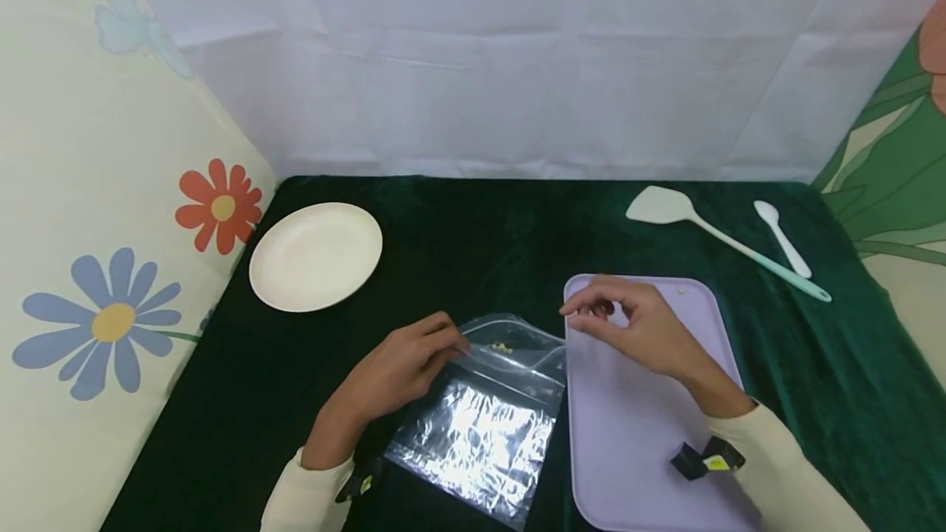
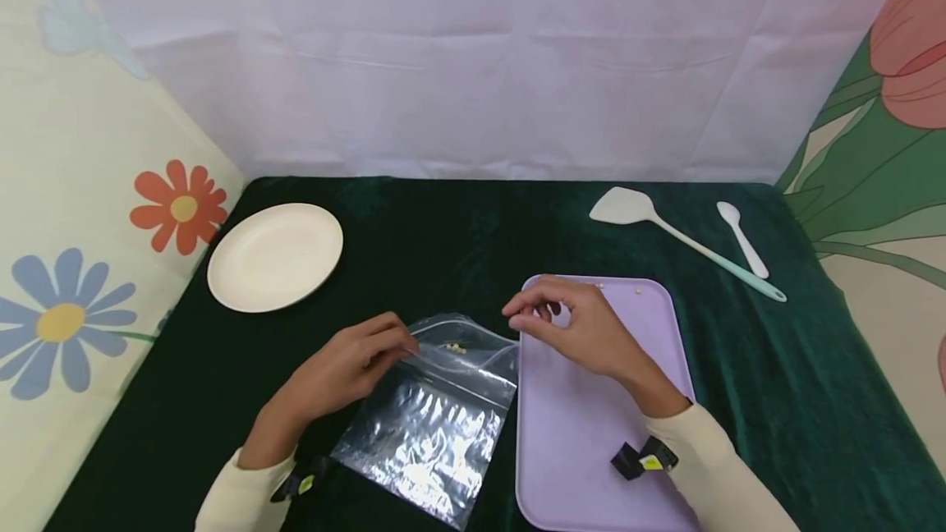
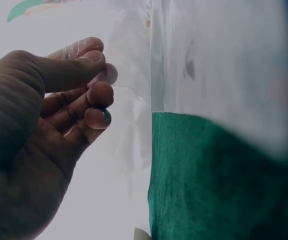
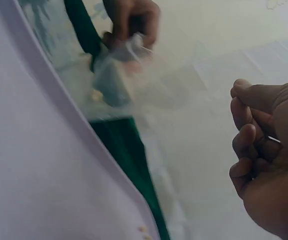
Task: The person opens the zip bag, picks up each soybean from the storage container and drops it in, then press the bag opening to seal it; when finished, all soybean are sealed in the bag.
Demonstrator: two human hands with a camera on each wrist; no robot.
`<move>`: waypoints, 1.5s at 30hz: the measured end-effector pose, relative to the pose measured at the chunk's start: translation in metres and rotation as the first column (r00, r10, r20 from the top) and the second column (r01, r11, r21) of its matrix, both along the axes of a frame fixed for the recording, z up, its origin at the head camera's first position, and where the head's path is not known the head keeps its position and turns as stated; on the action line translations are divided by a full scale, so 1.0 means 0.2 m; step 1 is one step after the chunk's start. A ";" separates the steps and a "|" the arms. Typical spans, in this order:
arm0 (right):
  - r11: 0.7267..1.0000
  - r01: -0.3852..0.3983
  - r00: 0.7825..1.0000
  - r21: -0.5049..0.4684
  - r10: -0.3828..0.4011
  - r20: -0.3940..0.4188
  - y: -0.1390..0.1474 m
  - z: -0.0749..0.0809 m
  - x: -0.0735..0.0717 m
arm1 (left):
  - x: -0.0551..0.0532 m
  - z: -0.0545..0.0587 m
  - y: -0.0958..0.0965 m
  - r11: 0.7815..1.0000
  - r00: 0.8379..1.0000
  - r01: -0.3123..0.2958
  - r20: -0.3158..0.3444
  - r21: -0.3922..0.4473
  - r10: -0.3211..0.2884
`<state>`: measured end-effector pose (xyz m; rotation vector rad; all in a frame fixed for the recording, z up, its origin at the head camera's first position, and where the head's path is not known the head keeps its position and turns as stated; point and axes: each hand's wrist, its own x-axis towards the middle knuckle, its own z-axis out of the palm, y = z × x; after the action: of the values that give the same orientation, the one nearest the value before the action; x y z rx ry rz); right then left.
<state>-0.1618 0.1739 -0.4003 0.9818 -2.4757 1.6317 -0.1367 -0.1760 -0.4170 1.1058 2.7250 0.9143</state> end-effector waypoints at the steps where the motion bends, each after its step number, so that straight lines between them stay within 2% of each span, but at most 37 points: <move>1: 0.999 0.030 0.999 0.017 -0.029 -0.027 0.03 0.02 -0.01 | 0.00 0.00 0.00 1.000 1.000 0.000 -0.001 0.000 0.000; 3: 0.991 0.111 0.990 0.076 -0.104 -0.095 0.09 0.04 -0.04 | 0.00 0.00 0.00 1.000 1.000 -0.004 0.001 0.002 0.004; 5: 0.963 0.214 0.967 0.163 -0.186 -0.174 0.16 0.06 -0.07 | 0.00 -0.01 0.00 1.000 1.000 -0.005 0.002 0.003 0.005; 9: 0.865 0.366 0.916 0.342 -0.271 -0.296 0.30 0.07 -0.14 | 0.00 -0.01 0.01 1.000 1.000 -0.004 -0.003 0.002 0.004; 12: 0.794 0.404 0.906 0.453 -0.280 -0.317 0.40 0.05 -0.18 | 0.00 0.00 0.01 1.000 1.000 -0.003 -0.008 0.001 0.003; 16: 0.703 0.408 0.912 0.583 -0.277 -0.304 0.50 -0.01 -0.22 | 0.00 0.00 0.01 1.000 1.000 0.001 -0.007 -0.001 -0.001; 19: 0.651 0.403 0.915 0.644 -0.263 -0.306 0.54 -0.04 -0.23 | 0.00 0.00 0.01 1.000 1.000 0.006 -0.006 -0.001 -0.006; 23: 0.612 0.409 0.912 0.677 -0.259 -0.318 0.56 -0.08 -0.24 | 0.00 0.00 0.01 1.000 1.000 0.009 -0.002 0.003 -0.009; 33: 0.568 0.412 0.911 0.712 -0.233 -0.342 0.56 -0.14 -0.24 | 0.00 0.01 0.02 1.000 1.000 0.004 0.000 -0.002 -0.004; 36: 0.569 0.410 0.912 0.713 -0.234 -0.338 0.56 -0.14 -0.24 | 0.01 0.01 0.02 1.000 1.000 -0.001 0.003 -0.003 0.001; 38: 0.597 0.405 0.914 0.693 -0.253 -0.317 0.54 -0.14 -0.23 | 0.00 0.01 0.02 1.000 1.000 -0.004 0.000 -0.004 0.004; 40: 0.657 0.395 0.919 0.642 -0.279 -0.279 0.51 -0.13 -0.22 | 0.00 0.01 0.02 1.000 1.000 -0.005 -0.004 -0.007 0.004; 43: 0.786 0.352 0.936 0.508 -0.292 -0.197 0.42 -0.11 -0.19 | 0.00 0.01 0.02 1.000 1.000 0.000 -0.006 -0.008 0.000; 45: 0.868 0.300 0.954 0.396 -0.267 -0.137 0.34 -0.09 -0.17 | 0.00 0.01 0.02 1.000 1.000 -0.001 -0.006 -0.008 0.001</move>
<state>-0.1954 0.2429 -0.4188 0.6380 -2.8056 0.9856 -0.1363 -0.1716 -0.4145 1.1078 2.7315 0.9004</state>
